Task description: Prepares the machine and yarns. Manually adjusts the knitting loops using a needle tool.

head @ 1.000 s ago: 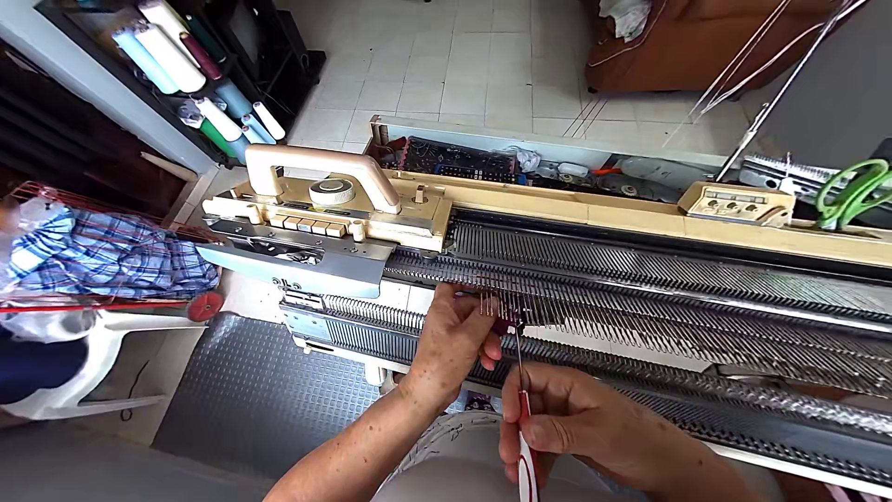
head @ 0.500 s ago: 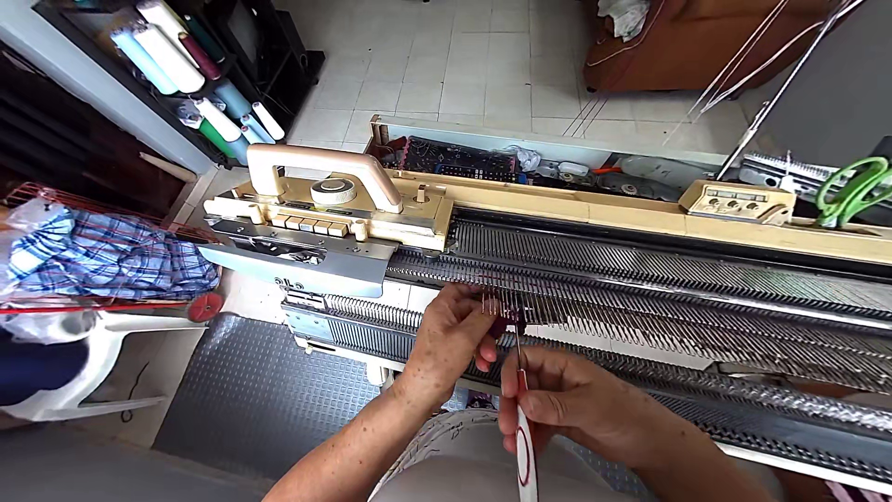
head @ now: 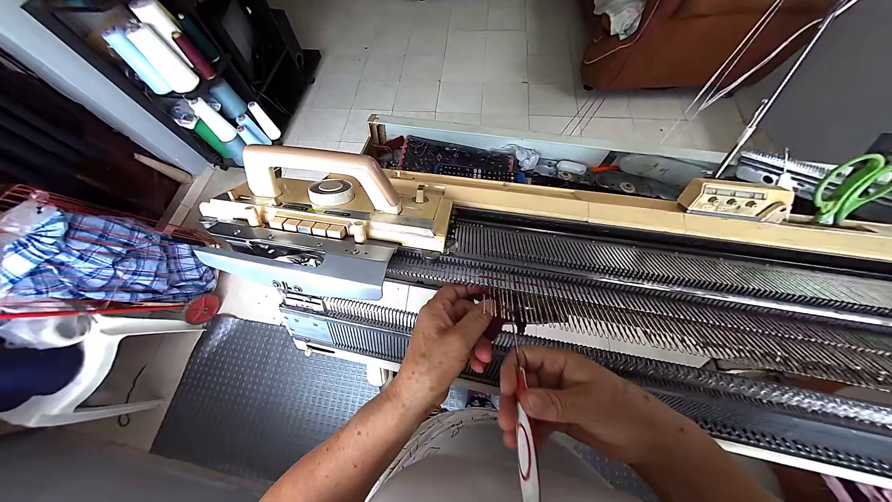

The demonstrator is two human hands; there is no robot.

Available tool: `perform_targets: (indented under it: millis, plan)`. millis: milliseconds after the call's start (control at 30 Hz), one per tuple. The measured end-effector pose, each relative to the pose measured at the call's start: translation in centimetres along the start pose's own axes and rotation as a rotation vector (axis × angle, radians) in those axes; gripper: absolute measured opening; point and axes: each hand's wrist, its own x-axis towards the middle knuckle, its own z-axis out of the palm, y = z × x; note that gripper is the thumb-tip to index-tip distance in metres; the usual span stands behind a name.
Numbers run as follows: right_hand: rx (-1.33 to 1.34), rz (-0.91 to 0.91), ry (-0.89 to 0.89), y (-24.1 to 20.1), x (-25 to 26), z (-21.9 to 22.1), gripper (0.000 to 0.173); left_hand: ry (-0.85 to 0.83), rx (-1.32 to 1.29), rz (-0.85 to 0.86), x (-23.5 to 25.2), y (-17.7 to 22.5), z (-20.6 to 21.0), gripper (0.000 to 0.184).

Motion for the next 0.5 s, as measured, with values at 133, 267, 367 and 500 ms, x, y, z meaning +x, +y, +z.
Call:
perform_targets:
  millis: [133, 267, 367, 500]
  plan:
    - [-0.02, -0.046, -0.042, 0.1, -0.6, 0.8, 0.016, -0.004, 0.008, -0.014, 0.0, 0.1, -0.3, 0.013]
    - [-0.038, -0.067, -0.063, -0.2, -1.8, 1.8, 0.017, -0.003, 0.007, 0.0, 0.0, 0.1, -0.2, 0.012]
    - [-0.071, -0.035, -0.076, -1.1, -3.4, 3.5, 0.02, 0.018, 0.011, 0.035, -0.1, -0.2, -0.1, 0.014]
    - [-0.058, -0.03, -0.026, -0.2, -0.6, 0.8, 0.013, 0.025, 0.026, 0.021, -0.3, -0.1, -0.3, 0.016]
